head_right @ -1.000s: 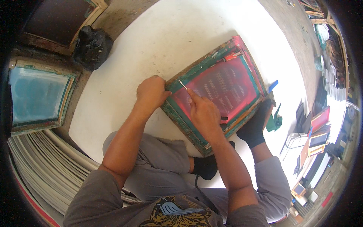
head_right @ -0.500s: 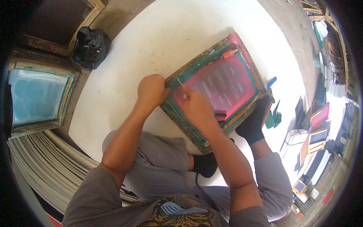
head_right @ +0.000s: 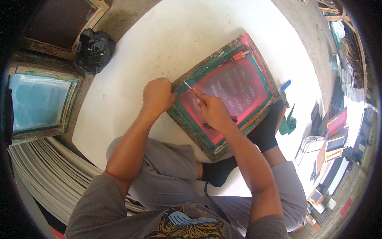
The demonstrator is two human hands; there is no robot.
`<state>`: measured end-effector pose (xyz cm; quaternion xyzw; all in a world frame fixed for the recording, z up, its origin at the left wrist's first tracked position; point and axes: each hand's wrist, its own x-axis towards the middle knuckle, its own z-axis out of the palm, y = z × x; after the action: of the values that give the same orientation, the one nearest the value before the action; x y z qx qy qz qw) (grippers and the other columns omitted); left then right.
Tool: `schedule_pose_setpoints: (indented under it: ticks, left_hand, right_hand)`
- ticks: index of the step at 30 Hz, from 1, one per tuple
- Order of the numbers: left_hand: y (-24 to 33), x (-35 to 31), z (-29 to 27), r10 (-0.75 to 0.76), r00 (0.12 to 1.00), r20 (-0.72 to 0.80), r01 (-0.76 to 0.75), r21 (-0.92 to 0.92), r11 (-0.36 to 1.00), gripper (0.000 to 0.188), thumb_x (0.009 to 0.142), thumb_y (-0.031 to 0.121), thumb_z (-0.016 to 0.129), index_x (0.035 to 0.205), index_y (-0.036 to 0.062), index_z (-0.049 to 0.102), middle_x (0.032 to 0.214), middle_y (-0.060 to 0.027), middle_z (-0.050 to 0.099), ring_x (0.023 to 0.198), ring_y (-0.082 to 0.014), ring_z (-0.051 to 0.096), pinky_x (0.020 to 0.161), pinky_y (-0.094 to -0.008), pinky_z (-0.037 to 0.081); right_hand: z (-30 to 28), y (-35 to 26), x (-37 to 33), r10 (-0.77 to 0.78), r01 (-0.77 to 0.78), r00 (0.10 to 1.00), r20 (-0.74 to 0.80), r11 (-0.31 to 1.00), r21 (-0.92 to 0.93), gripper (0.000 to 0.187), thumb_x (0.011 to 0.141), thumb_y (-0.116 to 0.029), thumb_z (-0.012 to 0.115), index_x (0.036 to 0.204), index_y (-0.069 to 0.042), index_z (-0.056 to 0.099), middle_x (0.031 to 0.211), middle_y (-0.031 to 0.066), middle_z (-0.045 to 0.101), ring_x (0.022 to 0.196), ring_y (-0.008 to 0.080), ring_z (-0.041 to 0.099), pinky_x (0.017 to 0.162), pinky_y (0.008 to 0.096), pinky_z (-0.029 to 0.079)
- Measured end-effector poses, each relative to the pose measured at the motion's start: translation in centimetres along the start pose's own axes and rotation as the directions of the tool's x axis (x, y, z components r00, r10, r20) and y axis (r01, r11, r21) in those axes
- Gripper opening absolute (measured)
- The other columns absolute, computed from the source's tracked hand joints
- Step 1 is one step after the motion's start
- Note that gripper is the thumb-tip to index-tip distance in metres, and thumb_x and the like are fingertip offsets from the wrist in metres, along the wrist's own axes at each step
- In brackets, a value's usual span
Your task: The person sits on the floor and uses a small metal tool to scrape the surface of a pink mesh screen held in a wooden frame. The person repeatedly scrapes the mesh to remove residue or debris, working methodically across the surface.
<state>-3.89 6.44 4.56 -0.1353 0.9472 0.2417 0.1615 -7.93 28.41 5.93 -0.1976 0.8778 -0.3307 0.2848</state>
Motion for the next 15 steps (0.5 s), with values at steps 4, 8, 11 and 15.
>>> schedule_pose_setpoints:
  ticks: [4, 8, 11, 15]
  left_hand:
    - [-0.2, 0.0, 0.0, 0.001, 1.0, -0.001, -0.001, -0.005, 1.0, 0.027, 0.081, 0.023, 0.084, 0.088, -0.0025, 0.077, 0.092, -0.0227, 0.075, 0.09, -0.0426, 0.075, 0.079, -0.0511, 0.06]
    - [0.3, 0.3, -0.2, -0.009, 0.999, 0.042, 0.008, 0.007, 1.0, 0.027, 0.082, 0.023, 0.084, 0.088, -0.002, 0.078, 0.092, -0.0224, 0.075, 0.09, -0.0425, 0.074, 0.08, -0.0514, 0.06]
    - [-0.3, 0.1, -0.2, -0.021, 0.999, 0.045, 0.022, -0.007, 1.0, 0.026, 0.081, 0.024, 0.084, 0.087, -0.0014, 0.078, 0.092, -0.0222, 0.075, 0.09, -0.0424, 0.074, 0.08, -0.0515, 0.06]
    - [-0.2, 0.1, -0.1, 0.007, 1.0, 0.001, -0.007, 0.001, 1.0, 0.026, 0.081, 0.024, 0.085, 0.087, -0.0007, 0.078, 0.091, -0.0218, 0.075, 0.09, -0.0423, 0.075, 0.08, -0.0515, 0.06]
  right_hand:
    - [0.7, 0.4, -0.3, -0.016, 0.019, 1.0, 0.012, 0.977, -0.212, 0.041, 0.106, -0.015, 0.062, 0.146, -0.015, 0.067, 0.112, 0.0221, 0.076, 0.092, 0.0414, 0.074, 0.083, 0.0432, 0.059]
    - [1.8, 2.9, -0.2, 0.05, -0.046, 0.999, -0.005, 0.951, 0.304, 0.042, 0.106, -0.016, 0.062, 0.148, -0.015, 0.066, 0.118, 0.0222, 0.075, 0.096, 0.0379, 0.075, 0.087, 0.0411, 0.058]
    - [0.0, -1.3, -0.3, 0.175, -0.15, 0.978, 0.115, 0.97, -0.192, 0.042, 0.107, -0.018, 0.062, 0.149, -0.013, 0.064, 0.129, 0.0219, 0.075, 0.109, 0.0301, 0.075, 0.097, 0.0373, 0.056]
    - [1.2, 1.0, -0.2, 0.076, -0.076, 0.997, 0.005, 0.997, 0.03, 0.042, 0.108, -0.018, 0.062, 0.149, -0.013, 0.065, 0.131, 0.0204, 0.075, 0.115, 0.0217, 0.073, 0.097, 0.0343, 0.055]
